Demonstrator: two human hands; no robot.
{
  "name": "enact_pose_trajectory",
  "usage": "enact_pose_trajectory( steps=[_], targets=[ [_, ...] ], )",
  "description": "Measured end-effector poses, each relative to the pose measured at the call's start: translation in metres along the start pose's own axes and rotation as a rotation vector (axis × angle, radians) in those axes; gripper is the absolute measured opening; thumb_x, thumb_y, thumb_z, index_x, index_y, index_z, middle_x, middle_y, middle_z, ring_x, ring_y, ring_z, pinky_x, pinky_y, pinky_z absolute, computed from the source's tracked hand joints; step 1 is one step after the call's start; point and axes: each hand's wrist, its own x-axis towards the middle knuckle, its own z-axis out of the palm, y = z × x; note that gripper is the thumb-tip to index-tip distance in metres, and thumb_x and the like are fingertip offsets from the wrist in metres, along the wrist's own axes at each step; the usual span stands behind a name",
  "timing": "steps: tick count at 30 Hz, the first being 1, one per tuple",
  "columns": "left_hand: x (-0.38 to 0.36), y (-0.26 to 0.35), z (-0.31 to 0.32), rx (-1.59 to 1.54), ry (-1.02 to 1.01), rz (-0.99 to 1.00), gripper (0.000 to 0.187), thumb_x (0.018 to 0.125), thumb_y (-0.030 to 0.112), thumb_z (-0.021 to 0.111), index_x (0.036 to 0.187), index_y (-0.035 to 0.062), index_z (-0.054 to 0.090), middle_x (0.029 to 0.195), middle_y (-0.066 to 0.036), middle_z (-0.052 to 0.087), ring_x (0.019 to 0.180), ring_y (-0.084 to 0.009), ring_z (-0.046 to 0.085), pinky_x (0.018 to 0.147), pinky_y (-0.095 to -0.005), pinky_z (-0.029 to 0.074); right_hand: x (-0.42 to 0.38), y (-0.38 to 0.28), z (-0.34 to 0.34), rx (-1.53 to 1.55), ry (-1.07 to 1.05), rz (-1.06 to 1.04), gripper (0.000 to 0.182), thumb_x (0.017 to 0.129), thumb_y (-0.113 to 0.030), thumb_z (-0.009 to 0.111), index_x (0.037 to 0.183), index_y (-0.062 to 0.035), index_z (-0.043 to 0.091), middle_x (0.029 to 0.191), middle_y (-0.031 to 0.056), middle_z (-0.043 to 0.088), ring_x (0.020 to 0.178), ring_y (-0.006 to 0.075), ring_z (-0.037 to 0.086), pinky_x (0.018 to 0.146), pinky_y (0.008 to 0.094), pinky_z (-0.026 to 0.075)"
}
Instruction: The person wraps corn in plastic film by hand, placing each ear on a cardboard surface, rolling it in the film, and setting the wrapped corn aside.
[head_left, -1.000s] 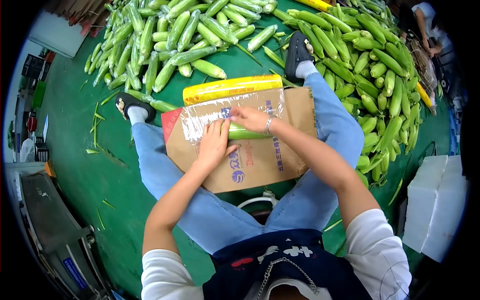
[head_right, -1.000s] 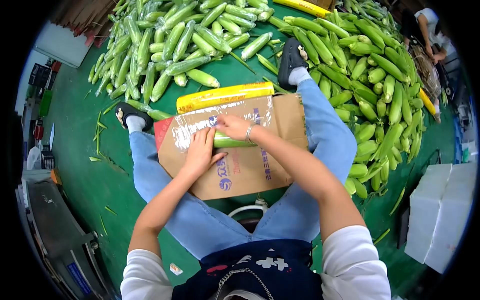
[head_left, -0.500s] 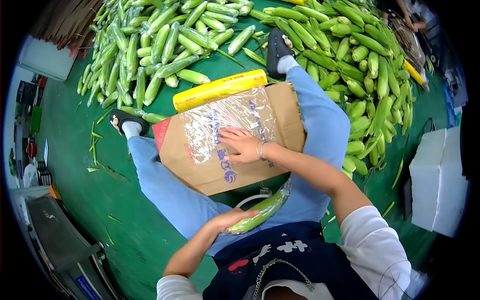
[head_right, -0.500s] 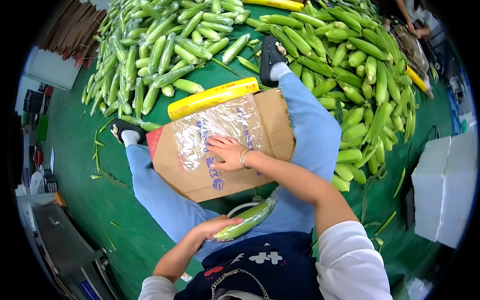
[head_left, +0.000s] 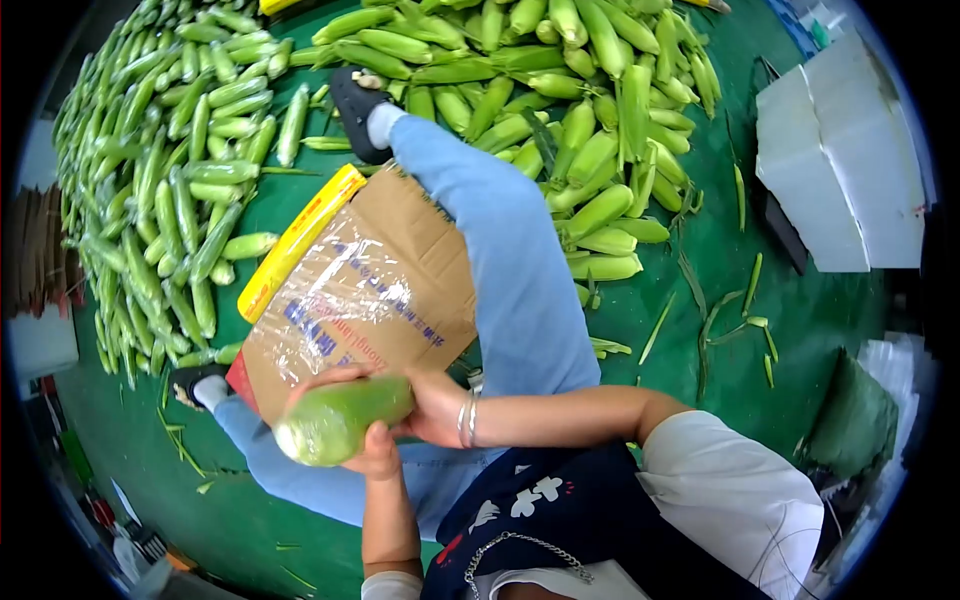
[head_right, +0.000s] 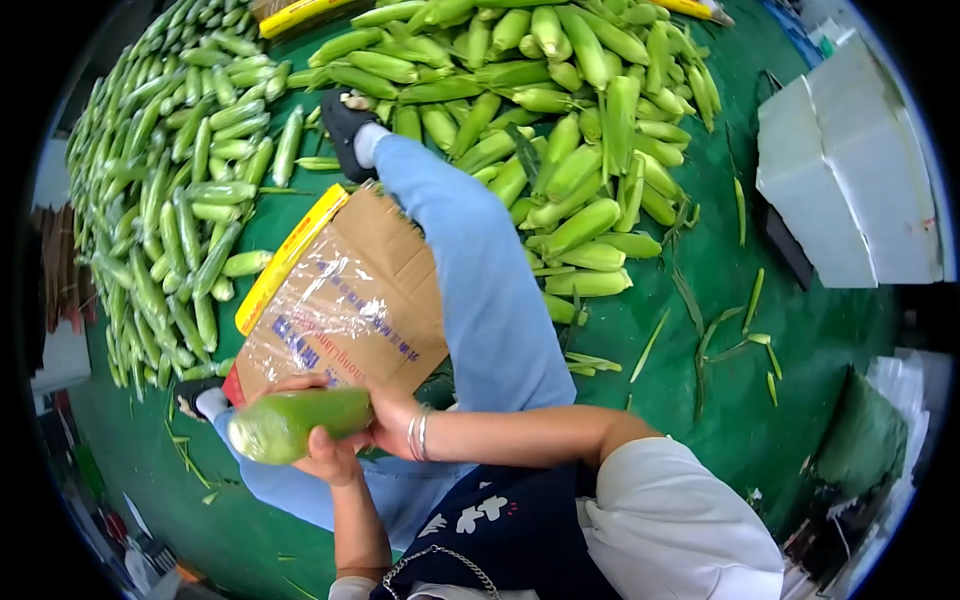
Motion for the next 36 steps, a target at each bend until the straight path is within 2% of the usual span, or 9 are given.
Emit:
enact_pose_trajectory(
  steps=[3,4,6,9,16,20,25,31,36],
  targets=[
    [0.035,-0.029,-0.010,-0.438,-0.301,-0.703,0.071,0.076,0.051,0.069,0.120,0.0023,0.043,0.089,-0.014,0.057,0.077,-0.0241,0.060,0.065,-0.0369,0.053,-0.045,-0.051,-0.014,-0.623,-0.219,0.163,0.036,0.098,-0.025,0.042,0.126,-0.0041,0.049,0.121,0.0143,0.055,0.100,0.0198,0.061,0.090,0.0384,0.047],
    [0.062,-0.047,-0.012,-0.479,-0.127,-0.848,0.066,0.078,0.050,0.068,0.118,0.0031,0.045,0.090,-0.013,0.058,0.076,-0.0238,0.060,0.065,-0.0363,0.052,-0.071,-0.074,-0.030,-0.922,-0.443,-0.197,0.035,0.098,-0.017,0.045,0.129,-0.0022,0.048,0.120,0.0129,0.057,0.104,0.0183,0.061,0.092,0.0367,0.046],
    [0.128,-0.100,-0.019,-0.536,0.267,-1.022,0.049,0.086,0.044,0.061,0.116,0.0056,0.054,0.098,-0.012,0.060,0.083,-0.0209,0.061,0.073,-0.0323,0.052,-0.101,-0.134,-0.055,-1.373,0.198,-0.813,0.029,0.097,-0.016,0.046,0.118,0.0037,0.051,0.100,0.0108,0.065,0.088,0.0163,0.063,0.083,0.0320,0.049],
    [0.255,-0.264,-0.113,-0.508,0.429,-1.007,0.049,0.091,0.048,0.049,0.118,0.0079,0.054,0.109,-0.013,0.061,0.100,-0.0281,0.059,0.091,-0.0450,0.047,-0.088,-0.241,-0.185,-1.125,1.051,-1.243,0.034,0.091,-0.021,0.059,0.114,0.0013,0.048,0.086,0.0099,0.063,0.073,0.0165,0.060,0.064,0.0272,0.047],
    [0.441,-0.255,-0.163,-0.582,0.310,-0.137,0.060,0.099,0.035,0.041,0.144,0.0076,0.013,0.152,-0.017,0.018,0.135,-0.0442,0.028,0.110,-0.0552,0.031,0.001,-0.347,-0.329,-0.857,1.285,-0.906,0.060,0.071,-0.040,0.078,0.109,0.0014,0.058,0.096,0.0129,0.064,0.075,0.0217,0.064,0.055,0.0355,0.053],
    [0.399,-0.198,-0.191,0.093,-0.161,-0.242,0.041,0.094,0.029,0.053,0.127,0.0040,0.050,0.124,-0.015,0.057,0.111,-0.0272,0.057,0.098,-0.0379,0.044,-0.038,-0.318,-0.273,-0.164,0.797,-0.963,0.048,0.078,-0.027,0.071,0.114,0.0014,0.056,0.101,0.0114,0.064,0.088,0.0264,0.063,0.077,0.0373,0.053],
    [0.136,-0.149,-0.216,1.070,-0.249,-0.495,0.040,0.080,0.033,0.071,0.097,-0.0021,0.060,0.081,-0.014,0.065,0.074,-0.0223,0.062,0.066,-0.0364,0.050,-0.107,-0.211,-0.072,-1.187,0.794,-1.675,0.060,0.081,0.001,0.062,0.136,0.0017,0.039,0.125,0.0131,0.051,0.112,0.0231,0.051,0.098,0.0326,0.039],
    [0.023,-0.110,-0.172,1.438,-0.343,-0.714,0.059,0.079,0.046,0.068,0.111,-0.0013,0.049,0.084,-0.021,0.067,0.077,-0.0379,0.065,0.067,-0.0468,0.050,0.004,-0.119,0.080,-2.085,-0.188,-1.503,0.068,0.066,0.003,0.067,0.131,-0.0087,0.050,0.125,0.0137,0.052,0.114,0.0345,0.046,0.099,0.0419,0.036],
    [0.016,-0.125,-0.174,1.346,-0.435,-0.677,0.034,0.089,0.026,0.052,0.104,-0.0029,0.061,0.086,-0.027,0.066,0.080,-0.0431,0.064,0.074,-0.0517,0.049,0.153,-0.058,0.067,-2.311,-0.347,-1.504,0.076,0.064,0.005,0.063,0.135,-0.0167,0.047,0.119,0.0096,0.052,0.103,0.0315,0.047,0.092,0.0399,0.038]
  ],
)
